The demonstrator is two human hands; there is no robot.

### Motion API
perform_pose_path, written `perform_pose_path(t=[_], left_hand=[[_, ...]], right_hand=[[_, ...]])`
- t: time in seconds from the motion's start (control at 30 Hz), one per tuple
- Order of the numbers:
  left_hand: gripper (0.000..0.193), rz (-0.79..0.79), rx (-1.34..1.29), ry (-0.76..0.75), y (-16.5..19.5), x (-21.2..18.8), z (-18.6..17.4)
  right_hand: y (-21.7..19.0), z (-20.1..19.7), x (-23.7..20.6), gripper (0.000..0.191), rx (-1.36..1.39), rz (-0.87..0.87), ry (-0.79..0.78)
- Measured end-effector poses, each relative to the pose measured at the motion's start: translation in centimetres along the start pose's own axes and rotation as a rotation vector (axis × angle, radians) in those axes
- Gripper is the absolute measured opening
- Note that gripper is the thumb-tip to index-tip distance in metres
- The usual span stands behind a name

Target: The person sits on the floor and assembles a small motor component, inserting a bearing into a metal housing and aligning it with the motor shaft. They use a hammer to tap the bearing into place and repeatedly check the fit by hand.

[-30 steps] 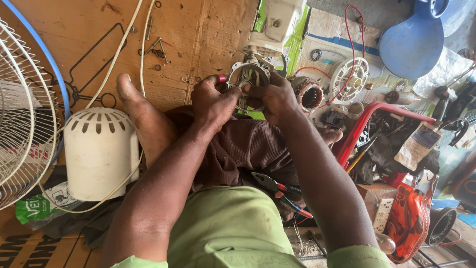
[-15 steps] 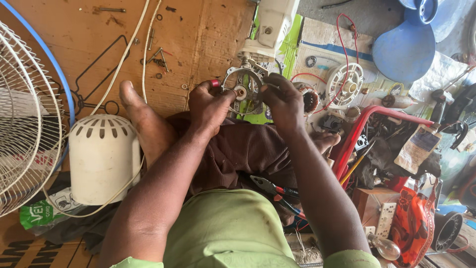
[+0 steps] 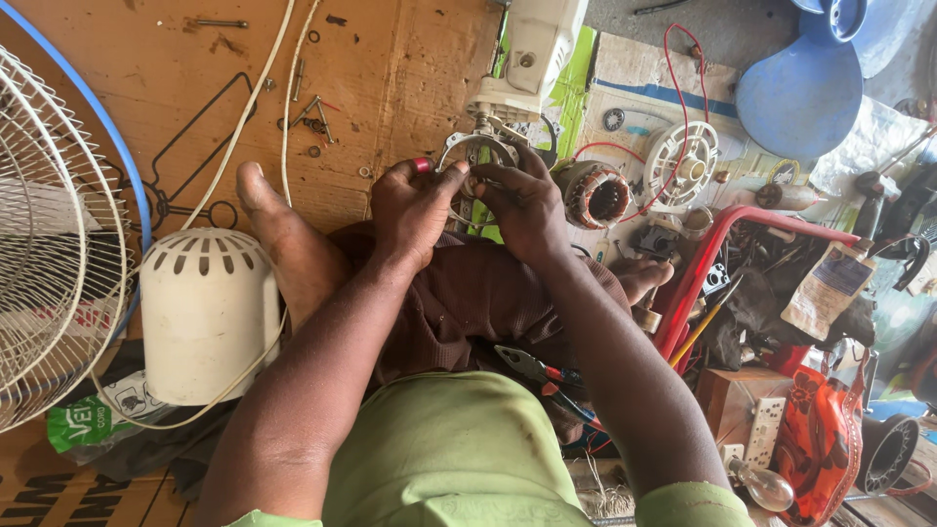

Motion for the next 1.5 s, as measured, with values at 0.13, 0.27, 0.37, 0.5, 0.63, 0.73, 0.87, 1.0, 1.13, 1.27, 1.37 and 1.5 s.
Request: perform_pose_path(t=[0.13, 0.27, 0.37, 0.5, 0.63, 0.73, 0.87, 1.0, 1.13, 1.27, 1.37, 1.5], left_hand=[[0.029, 0.012, 0.061, -0.007, -0.1, -0.1, -0.2], [0.028, -0.011, 0.135, 0.071, 0.1, 0.0, 0.0], [0.026, -0.133, 0.237, 0.132, 0.2, 0.3, -0.1], [0.043, -0.252, 0.312, 0.251, 0.5, 0.8, -0.3], [0.046, -0.280, 0.250, 0.297, 0.6, 0.9, -0.3], [0.043, -0.250, 0.137, 0.295, 0.6, 0.9, -0.4], [0.051, -0.216, 0.021, 0.283, 0.6, 0.7, -0.5], [0.052, -0.187, 0.001, 0.287, 1.0, 0.5, -0.5], [0.054, -0.280, -0.150, 0.208, 1.1, 0.5, -0.1], [0.051, -0.251, -0.122, 0.142, 1.1, 0.6, 0.1], [0.054, -0.227, -0.120, 0.101, 1.1, 0.5, 0.2], [0.062, -0.222, -0.077, 0.101, 1.2, 0.3, 0.2]], right_hand=[[0.4, -0.1, -0.1, 0.028, 0.145, 0.003, -0.020], [1.6, -1.0, -0.4, 0.032, 0.814, 0.332, 0.022], [2.4, -2.2, -0.9, 0.033, 1.094, 0.379, 0.087], [3.2, -2.5, -1.7, 0.033, 1.305, 0.317, 0.054], [3.8, -1.9, -1.8, 0.027, 1.333, 0.333, 0.027], [3.8, -1.8, -1.9, 0.023, 1.364, 0.328, -0.032], [4.0, -2.5, -2.2, 0.026, 1.554, 0.193, -0.137], [4.4, -3.5, -2.7, 0.026, 1.719, 0.108, -0.165], [5.1, -4.1, -2.8, 0.030, 1.771, 0.148, -0.065], [5.1, -3.8, -2.5, 0.035, 1.767, 0.206, -0.001], [5.0, -3.6, -2.0, 0.038, 1.614, 0.227, 0.137], [5.2, -4.4, -1.6, 0.040, 1.580, 0.293, 0.393]])
Point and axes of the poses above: each hand's wrist, its own x-axis towards the middle knuckle, its own z-axis out of the palm, y = z × x, the point moved 2 cm from there along x, towards the middle knuckle
